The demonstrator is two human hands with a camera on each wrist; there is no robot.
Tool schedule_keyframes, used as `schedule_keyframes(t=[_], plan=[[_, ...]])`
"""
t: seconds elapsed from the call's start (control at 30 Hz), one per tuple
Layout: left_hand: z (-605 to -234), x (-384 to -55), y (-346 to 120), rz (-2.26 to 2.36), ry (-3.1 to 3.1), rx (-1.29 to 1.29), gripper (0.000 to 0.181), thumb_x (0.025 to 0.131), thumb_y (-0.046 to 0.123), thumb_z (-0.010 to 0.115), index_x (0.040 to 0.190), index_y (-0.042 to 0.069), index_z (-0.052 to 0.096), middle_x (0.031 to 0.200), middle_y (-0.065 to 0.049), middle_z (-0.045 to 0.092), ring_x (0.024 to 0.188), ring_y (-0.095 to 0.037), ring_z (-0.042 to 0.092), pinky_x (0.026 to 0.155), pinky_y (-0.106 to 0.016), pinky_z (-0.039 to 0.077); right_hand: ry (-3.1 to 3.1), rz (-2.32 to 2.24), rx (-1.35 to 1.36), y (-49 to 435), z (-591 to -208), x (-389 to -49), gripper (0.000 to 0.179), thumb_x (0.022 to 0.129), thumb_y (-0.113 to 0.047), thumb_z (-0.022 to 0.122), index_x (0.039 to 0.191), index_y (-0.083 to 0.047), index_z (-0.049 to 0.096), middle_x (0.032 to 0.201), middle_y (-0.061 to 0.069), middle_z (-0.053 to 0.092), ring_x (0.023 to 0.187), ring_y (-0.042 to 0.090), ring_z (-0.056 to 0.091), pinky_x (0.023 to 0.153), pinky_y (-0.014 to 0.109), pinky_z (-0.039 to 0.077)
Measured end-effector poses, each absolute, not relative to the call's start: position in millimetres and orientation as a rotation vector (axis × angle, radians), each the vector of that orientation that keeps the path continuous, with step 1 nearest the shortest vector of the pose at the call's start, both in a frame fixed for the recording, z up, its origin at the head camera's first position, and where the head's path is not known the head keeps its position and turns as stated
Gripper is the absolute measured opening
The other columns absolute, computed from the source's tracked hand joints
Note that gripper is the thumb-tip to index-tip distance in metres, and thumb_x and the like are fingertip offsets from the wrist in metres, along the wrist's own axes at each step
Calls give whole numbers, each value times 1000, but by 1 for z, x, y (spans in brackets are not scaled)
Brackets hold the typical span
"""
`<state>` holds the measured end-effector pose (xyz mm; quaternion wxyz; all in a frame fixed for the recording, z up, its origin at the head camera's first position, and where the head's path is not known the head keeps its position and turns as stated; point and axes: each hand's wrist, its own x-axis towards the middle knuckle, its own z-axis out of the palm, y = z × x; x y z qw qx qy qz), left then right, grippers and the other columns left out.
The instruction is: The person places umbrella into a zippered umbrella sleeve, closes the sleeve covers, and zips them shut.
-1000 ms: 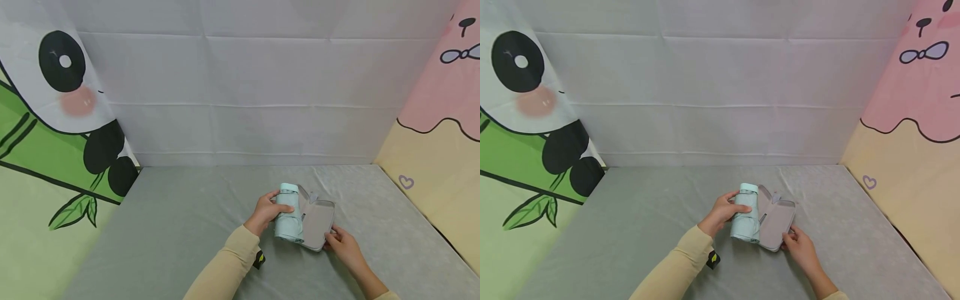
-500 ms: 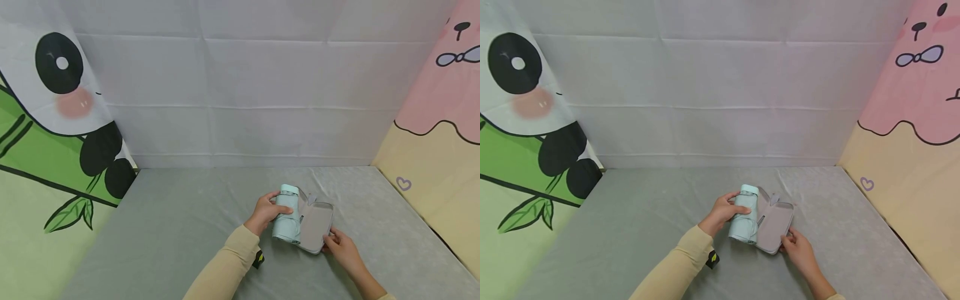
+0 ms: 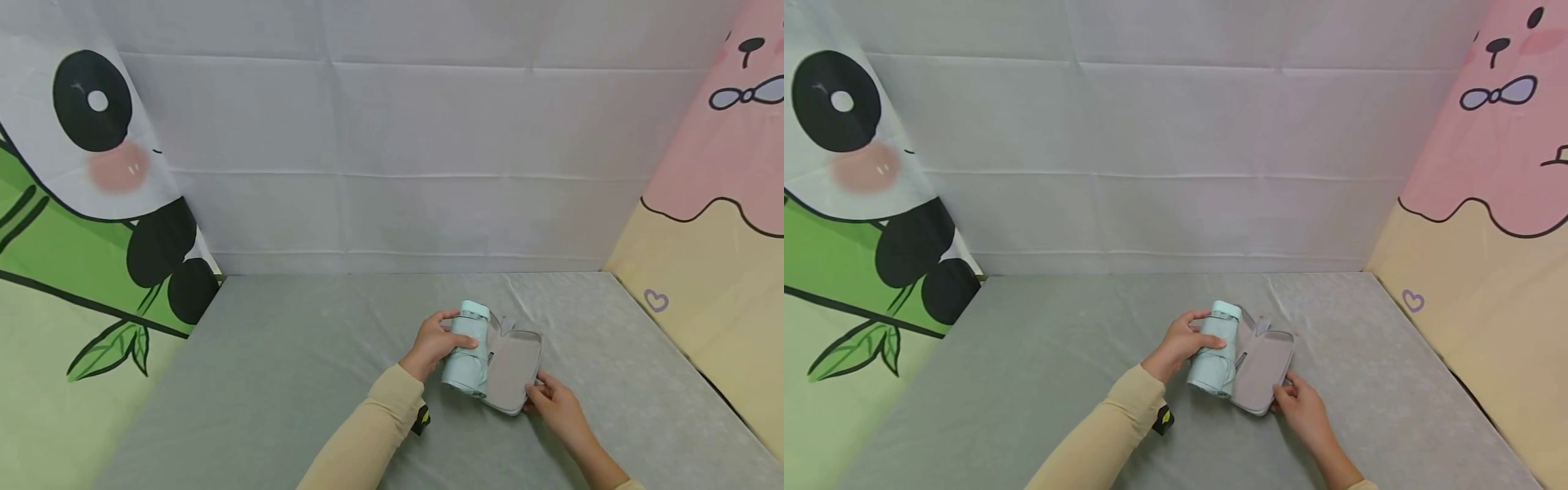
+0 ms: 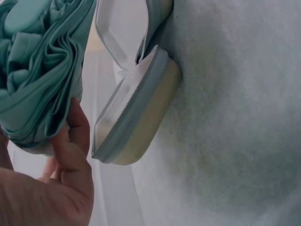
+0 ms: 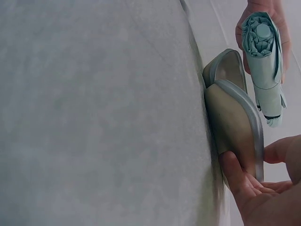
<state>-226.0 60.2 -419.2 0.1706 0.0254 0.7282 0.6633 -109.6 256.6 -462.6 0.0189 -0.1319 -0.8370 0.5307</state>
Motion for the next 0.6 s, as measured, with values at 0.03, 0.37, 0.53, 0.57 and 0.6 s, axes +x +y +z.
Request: schedule_keyframes(t=[0.03, 0.37, 0.53, 0.57, 0.6], plan=[[-419, -226, 60, 1879, 2072, 71, 67, 67, 7, 84, 127, 15, 55, 105, -9, 59, 84, -22, 59, 69, -37, 51, -2600, 1644, -407, 256, -462, -110, 48, 93, -4, 51, 131, 20, 34, 95, 22, 66, 75, 20, 66, 66, 31, 54], [-422, -229, 61, 1847, 2103, 63, 65, 67, 9, 85, 125, 18, 58, 111, -10, 58, 85, -22, 59, 69, -37, 50, -2608, 1640, -410, 254, -461, -109, 48, 94, -4, 51, 131, 21, 34, 96, 22, 66, 76, 22, 66, 67, 31, 53], [-422, -229, 60, 1850, 2109, 78, 64, 66, 9, 84, 124, 18, 58, 110, -9, 58, 83, -22, 59, 68, -37, 50, -2615, 1633, -413, 253, -461, -109, 49, 94, -5, 51, 131, 21, 33, 96, 22, 66, 77, 23, 66, 67, 31, 53], [-422, -229, 60, 1850, 2109, 78, 64, 66, 8, 84, 124, 18, 58, 109, -9, 58, 83, -22, 59, 68, -37, 50, -2616, 1633, -416, 253, -461, -109, 49, 94, -6, 51, 131, 21, 33, 97, 22, 66, 77, 23, 66, 67, 31, 53], [-421, -229, 59, 1846, 2111, 76, 64, 66, 8, 84, 124, 18, 59, 108, -9, 59, 83, -22, 59, 67, -36, 50, -2617, 1634, -414, 253, -461, -109, 49, 94, -6, 51, 131, 21, 33, 97, 22, 65, 77, 23, 66, 67, 31, 54]])
